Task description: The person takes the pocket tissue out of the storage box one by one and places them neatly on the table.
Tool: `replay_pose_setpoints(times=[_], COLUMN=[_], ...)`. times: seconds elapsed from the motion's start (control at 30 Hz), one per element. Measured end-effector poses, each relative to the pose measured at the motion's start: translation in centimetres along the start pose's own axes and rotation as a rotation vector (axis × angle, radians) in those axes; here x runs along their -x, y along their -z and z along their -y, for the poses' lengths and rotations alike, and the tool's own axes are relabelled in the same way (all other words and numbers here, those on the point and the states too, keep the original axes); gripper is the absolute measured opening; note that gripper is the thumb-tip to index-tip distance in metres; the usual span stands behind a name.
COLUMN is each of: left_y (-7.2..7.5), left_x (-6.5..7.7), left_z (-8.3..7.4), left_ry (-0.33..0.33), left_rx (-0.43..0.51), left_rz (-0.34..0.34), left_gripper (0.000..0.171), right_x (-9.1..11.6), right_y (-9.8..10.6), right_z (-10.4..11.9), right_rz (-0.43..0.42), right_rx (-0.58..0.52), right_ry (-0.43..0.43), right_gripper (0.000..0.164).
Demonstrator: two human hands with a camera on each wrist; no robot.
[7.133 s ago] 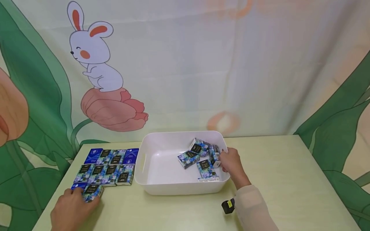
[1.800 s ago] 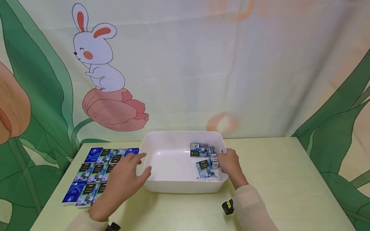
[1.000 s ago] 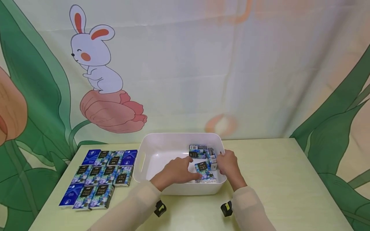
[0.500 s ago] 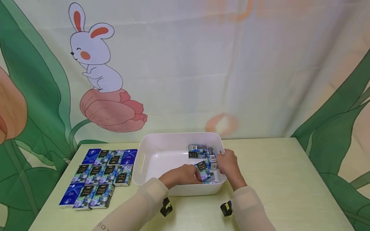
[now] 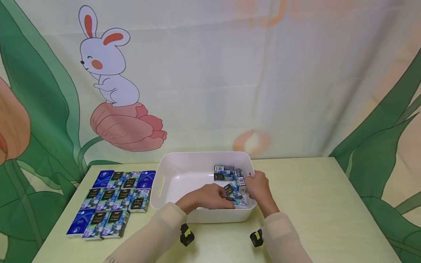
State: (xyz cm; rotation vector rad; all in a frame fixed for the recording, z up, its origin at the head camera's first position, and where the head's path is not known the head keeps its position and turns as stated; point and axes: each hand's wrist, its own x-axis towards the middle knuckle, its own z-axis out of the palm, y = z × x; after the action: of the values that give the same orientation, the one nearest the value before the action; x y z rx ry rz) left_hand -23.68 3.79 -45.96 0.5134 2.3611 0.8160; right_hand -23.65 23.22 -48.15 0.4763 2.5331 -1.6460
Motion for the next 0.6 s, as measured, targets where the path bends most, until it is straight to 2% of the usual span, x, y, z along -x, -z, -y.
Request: replay_pose_setpoints(times=[0.13,0.3,0.4,0.6], left_y=[0.9,2.3,2.9,4.1], left_x=[1.0,4.0,6.1,10.2], left_z=[-0.2,-0.9,-1.1,0.1], left_ry=[-0.078,-0.176,-0.208,-0.192], left_rx=[-0.096,-0.191,-0.205,-0.131], left_rz=[-0.212,-0.417,-0.524,-0.702], left_gripper=[0.041,0.053,0.048,0.046], right_x=[0.0,0.0,0.0,0.0], right_y=[-0.1,-0.1,0.0,0.0], right_z=[0.0,0.0,0.0,0.0], right_rz=[0.003,0.021,0.028,0.032], right_rx=[0.017,0.022,0.020,0.020], right_ry=[-0.005,-0.006,-0.007,-0.008], right_gripper=[0.024,0.026,0.027,0.028])
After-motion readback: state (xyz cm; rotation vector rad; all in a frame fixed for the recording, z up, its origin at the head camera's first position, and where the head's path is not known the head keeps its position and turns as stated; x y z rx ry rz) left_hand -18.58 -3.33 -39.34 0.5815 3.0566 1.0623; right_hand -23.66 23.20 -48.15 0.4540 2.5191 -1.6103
